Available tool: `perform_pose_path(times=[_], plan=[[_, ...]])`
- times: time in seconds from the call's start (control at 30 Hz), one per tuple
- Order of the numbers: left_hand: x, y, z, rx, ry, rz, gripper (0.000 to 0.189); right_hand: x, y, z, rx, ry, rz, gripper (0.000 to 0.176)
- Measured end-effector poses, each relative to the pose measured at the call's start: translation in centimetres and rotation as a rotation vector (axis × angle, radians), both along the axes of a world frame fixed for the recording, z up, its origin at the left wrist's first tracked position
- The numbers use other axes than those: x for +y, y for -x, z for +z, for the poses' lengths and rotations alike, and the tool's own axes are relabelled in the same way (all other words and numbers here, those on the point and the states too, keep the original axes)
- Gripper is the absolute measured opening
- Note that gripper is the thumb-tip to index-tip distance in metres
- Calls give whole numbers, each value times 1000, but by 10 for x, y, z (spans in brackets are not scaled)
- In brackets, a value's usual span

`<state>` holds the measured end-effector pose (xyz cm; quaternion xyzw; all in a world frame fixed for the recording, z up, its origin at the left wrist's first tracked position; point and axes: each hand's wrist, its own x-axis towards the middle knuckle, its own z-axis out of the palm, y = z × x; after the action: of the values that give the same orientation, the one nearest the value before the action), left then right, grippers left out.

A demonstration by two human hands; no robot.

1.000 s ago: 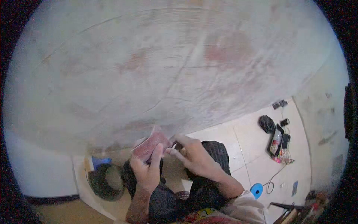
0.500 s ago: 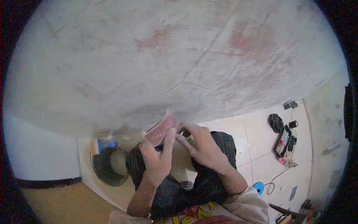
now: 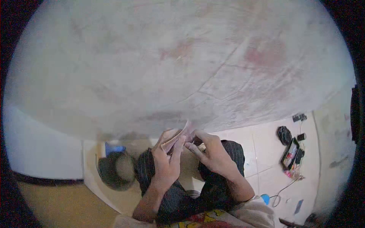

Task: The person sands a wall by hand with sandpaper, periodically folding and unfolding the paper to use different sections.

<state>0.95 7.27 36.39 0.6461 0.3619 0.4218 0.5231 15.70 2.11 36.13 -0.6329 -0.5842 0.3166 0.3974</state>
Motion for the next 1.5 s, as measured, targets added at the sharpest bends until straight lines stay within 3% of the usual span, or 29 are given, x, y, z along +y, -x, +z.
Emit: perform_pose_path(times=[0.1, 0.17, 0.27, 0.4, 0.53, 0.6, 0.67, 0.73, 0.77, 0.83, 0.97, 1.03, 1.13, 1.2, 1.27, 1.4, 1.5], plan=[[-7, -1, 10, 6, -28, 18, 28, -5, 0, -5, 4, -93, -28, 27], [-10, 0, 12, 8, 112, 30, 28, -9, 2, -2, -62, -109, -29, 29], [2, -8, 7, -90, -3, 56, 29, -2, 4, 10, -58, -84, -147, 27], [4, -5, -3, -160, 32, 118, 28, -4, 5, 10, -49, -3, -112, 28], [3, -5, -2, -123, -9, 99, 30, 0, 7, 11, 6, -13, -178, 27], [4, -3, -7, 15, -123, 87, 30, -3, 11, 17, 42, -26, -214, 26], [2, -3, -1, -36, -159, 87, 29, -1, 8, 7, -7, -126, -222, 26], [-4, -8, 1, -126, 51, 80, 28, -6, 4, 4, -6, -101, -205, 27], [-6, -10, -2, -111, 24, 31, 28, -8, 2, 0, 9, -128, -253, 27], [-5, -14, -10, -135, -76, 96, 26, -9, -1, -10, 12, -176, -185, 29], [-9, -21, 3, -133, -77, 2, 25, -19, -14, -9, -68, -177, -143, 31], [-11, -20, 7, 68, -8, 53, 32, -20, -18, -6, -52, -131, -177, 32], [0, -26, -11, -27, -196, 95, 25, -12, -17, -9, -61, -130, -160, 31], [5, -22, -16, -185, -122, 125, 26, -7, -9, -13, -43, -123, -98, 30], [4, -18, -4, -167, -87, 109, 26, -1, -6, -15, -53, -179, -197, 27], [5, -19, -13, -45, -54, 89, 25, 0, -8, -13, -10, -166, -175, 25], [10, -17, -20, -121, -90, 97, 24, 1, -7, -18, -46, -139, -156, 25]])
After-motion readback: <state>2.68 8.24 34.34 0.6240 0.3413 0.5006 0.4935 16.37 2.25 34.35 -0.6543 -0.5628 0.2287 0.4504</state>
